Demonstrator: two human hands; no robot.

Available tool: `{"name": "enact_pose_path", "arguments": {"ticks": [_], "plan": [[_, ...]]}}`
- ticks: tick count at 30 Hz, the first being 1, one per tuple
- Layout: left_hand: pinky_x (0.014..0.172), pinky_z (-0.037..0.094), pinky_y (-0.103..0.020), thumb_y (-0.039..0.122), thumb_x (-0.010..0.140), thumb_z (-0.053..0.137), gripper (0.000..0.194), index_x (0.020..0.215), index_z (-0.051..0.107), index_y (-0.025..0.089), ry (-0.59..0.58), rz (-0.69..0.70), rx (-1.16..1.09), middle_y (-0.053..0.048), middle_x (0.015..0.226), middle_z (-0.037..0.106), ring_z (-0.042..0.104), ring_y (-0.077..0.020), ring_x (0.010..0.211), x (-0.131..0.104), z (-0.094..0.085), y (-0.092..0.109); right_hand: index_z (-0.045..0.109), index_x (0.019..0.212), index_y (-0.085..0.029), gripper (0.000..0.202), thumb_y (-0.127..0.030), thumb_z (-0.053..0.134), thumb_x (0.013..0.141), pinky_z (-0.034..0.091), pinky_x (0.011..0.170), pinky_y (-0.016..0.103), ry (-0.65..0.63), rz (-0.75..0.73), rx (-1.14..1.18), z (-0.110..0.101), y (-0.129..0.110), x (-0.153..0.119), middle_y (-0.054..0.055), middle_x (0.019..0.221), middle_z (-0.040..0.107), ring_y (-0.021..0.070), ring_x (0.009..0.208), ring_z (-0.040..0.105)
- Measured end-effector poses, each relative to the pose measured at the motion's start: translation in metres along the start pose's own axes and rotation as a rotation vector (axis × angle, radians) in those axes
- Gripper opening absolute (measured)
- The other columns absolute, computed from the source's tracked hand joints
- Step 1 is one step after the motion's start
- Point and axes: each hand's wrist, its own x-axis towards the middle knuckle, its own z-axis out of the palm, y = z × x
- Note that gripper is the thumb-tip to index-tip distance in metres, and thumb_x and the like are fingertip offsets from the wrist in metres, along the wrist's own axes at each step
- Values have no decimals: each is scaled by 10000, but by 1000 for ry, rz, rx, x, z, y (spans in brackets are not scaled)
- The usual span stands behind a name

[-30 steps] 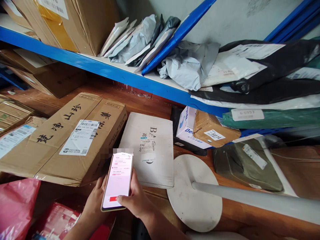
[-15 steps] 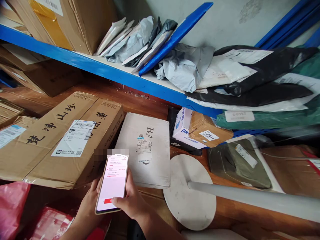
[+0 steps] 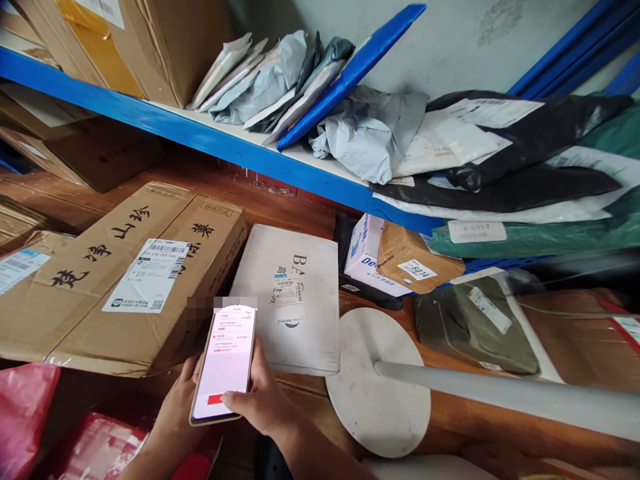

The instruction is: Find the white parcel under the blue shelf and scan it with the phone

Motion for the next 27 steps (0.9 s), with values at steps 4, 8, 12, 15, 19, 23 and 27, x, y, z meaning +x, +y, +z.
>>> {"name": "enact_pose_path", "arguments": {"ticks": [4, 8, 12, 15, 19, 23, 27], "plan": [[908, 475, -455, 176, 773, 568, 418, 1174, 681, 148, 9, 1, 30, -174, 1125, 655, 514, -329, 1039, -2, 5, -2, 318, 1332, -267, 817, -234, 772, 654, 320, 1066, 594, -3, -19, -30, 1, 0, 0, 126, 1308, 586, 328, 1225, 540], [907, 476, -464, 188, 793, 543, 426, 1199, 661, 132, 12, 0, 33, -178, 1123, 653, 524, -320, 1024, -3, 6, -3, 371, 1299, -286, 759, -231, 769, 655, 361, 1038, 575, -6, -25, -62, 2, 1, 1, 94, 1261, 620, 323, 1168, 578], [920, 469, -465, 161, 800, 522, 402, 1173, 672, 154, 6, 3, 50, -170, 1132, 651, 527, -319, 1051, -1, 2, -1, 375, 1317, -277, 773, -253, 778, 658, 290, 1094, 582, -17, -24, -48, 1, 1, 2, 98, 1267, 612, 327, 1255, 511], [939, 456, -483, 179, 805, 524, 384, 1156, 680, 171, 18, 29, 46, -162, 1133, 656, 534, -320, 1069, 0, 1, -1, 365, 1329, -257, 803, -248, 789, 647, 277, 1110, 577, -5, -18, -43, 1, 0, 2, 109, 1273, 602, 323, 1276, 492], [960, 450, -493, 201, 804, 543, 364, 1135, 692, 175, 17, 33, 47, -151, 1113, 667, 543, -320, 1064, -1, 2, -2, 352, 1330, -248, 797, -236, 788, 662, 272, 1111, 583, -11, -16, -39, 2, -2, 2, 117, 1281, 595, 320, 1275, 493], [889, 498, -463, 168, 770, 560, 360, 1097, 711, 184, 17, 44, 88, -145, 1087, 667, 546, -311, 1003, -1, 1, -2, 347, 1316, -252, 785, -233, 788, 666, 276, 1102, 592, -22, -8, -35, 1, -2, 2, 117, 1297, 590, 320, 1256, 511], [815, 529, -433, 173, 758, 571, 372, 1102, 713, 183, 31, 31, 86, -149, 1001, 662, 526, -315, 969, 3, -5, -1, 317, 1336, -254, 829, -223, 790, 656, 324, 1076, 594, -19, 0, -23, 0, 2, 2, 122, 1310, 584, 322, 1226, 542]]}}
